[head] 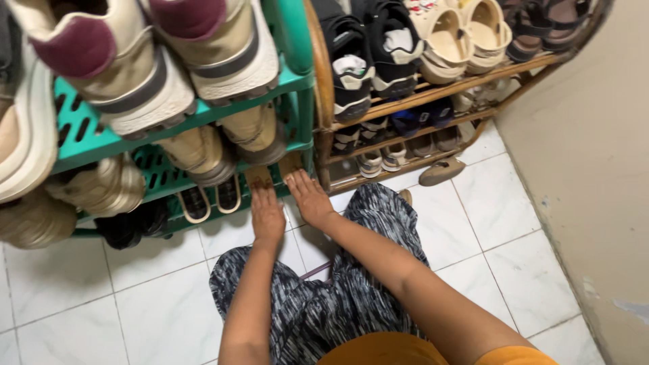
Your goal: The person organizes a shoe rack by picking up various shoes from the floor and shelves, inspecting them, and placing them back in an orderly fashion. The person handles sneakers, sandals, and slippers, moving them between the floor and the rack.
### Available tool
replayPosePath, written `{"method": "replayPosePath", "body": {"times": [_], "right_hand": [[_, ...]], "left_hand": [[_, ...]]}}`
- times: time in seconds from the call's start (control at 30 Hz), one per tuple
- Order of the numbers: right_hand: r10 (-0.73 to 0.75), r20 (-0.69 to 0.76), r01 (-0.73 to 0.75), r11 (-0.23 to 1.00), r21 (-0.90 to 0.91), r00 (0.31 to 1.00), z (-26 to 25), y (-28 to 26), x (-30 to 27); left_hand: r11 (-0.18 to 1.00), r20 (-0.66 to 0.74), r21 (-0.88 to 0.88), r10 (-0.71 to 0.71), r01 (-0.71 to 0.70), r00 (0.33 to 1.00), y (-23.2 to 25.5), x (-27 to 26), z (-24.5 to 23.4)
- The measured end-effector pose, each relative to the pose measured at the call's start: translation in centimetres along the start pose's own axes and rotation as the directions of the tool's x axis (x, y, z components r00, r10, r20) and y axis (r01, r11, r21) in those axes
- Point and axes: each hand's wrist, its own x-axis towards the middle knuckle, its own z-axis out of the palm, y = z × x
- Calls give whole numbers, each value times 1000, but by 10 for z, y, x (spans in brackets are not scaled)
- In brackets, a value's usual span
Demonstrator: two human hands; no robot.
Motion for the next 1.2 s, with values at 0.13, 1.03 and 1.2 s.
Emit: {"method": "replayPosePath", "body": {"times": [0.13,1.03,1.2], "right_hand": [[6,99,-2,999,-34,995,-5,4,1],[0,-326,172,849,499,945,-86,76,-54],[474,-409,-185,799,573,780,-66,177,-122]], "left_hand": [[999,82,35,6,-9,997,-18,3,4],[973,234,173,-188,150,954,43,9,-41],[989,-42,-105,96,-100,995,146,-9,-27]]}}
